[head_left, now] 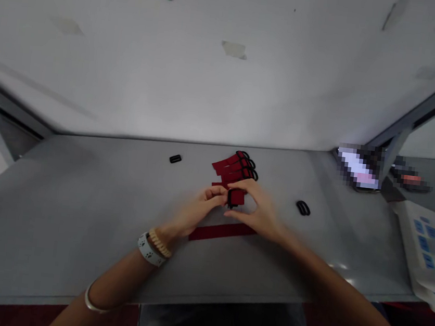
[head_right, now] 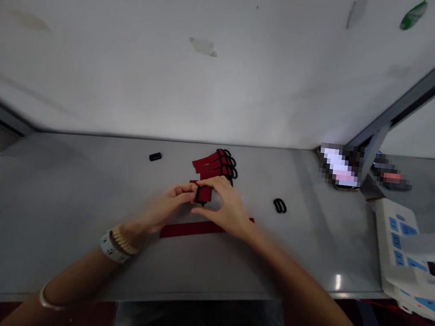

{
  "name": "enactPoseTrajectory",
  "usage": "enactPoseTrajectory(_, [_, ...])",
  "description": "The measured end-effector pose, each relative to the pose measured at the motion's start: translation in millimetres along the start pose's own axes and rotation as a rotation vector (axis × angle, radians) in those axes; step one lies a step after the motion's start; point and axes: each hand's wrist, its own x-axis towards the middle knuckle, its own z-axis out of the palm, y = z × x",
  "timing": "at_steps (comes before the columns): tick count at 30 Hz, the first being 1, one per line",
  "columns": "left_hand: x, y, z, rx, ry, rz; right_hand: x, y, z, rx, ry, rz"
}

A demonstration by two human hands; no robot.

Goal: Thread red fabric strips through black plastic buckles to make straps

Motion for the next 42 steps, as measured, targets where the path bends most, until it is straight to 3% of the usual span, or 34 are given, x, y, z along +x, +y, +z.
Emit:
enactPoseTrajectory(5, [1.5, 1.7, -0.4, 0.199, 0.011, 0.091, 1.0, -2.4, -2.3, -0.111, 0.001, -0.06])
enactPoseTrajectory(10, [0.8, 6.0, 0.8, 0.248, -0.017, 0.12, 3.4, -7.0, -8.9, -0.129, -0.003, -0.112])
enactPoseTrajectory(16, [-3.5, 10.1, 2.8, 0.235, -0.066, 0.026, 3.3, -14.2, -14.9, -0.083, -0.053, -0.105])
enactPoseTrajectory(21, [-3.6, 11.5, 0.9, 0.333, -0.123, 0.068, 1.7, -13.3, -12.8, -0.068, -0.098, -0.059])
enactPoseTrajectory(26, [-2.9, 10.6, -2.3, 0.292, -0.06, 0.047, 1.5, -13.0, -16.6, -0.051, -0.06, -0.077])
enactPoseTrajectory(30, [0.5, 11.4, -13.1, 0.259, 0.037, 0.064, 3.9, -12.5, -30.7, -0.039, -0.01, 0.036])
enactPoseTrajectory(37, [5.2, 11.2, -24.8, 0.624, 0.0, 0.088, 8.1, 4.0, -38.1, -0.106, -0.265, 0.122])
enactPoseTrajectory(42, [6.1, 2.3, -28.0, 0.958, 0.043, 0.166, 3.9, 25.2, -34.3, -0.301, -0.44, 0.102])
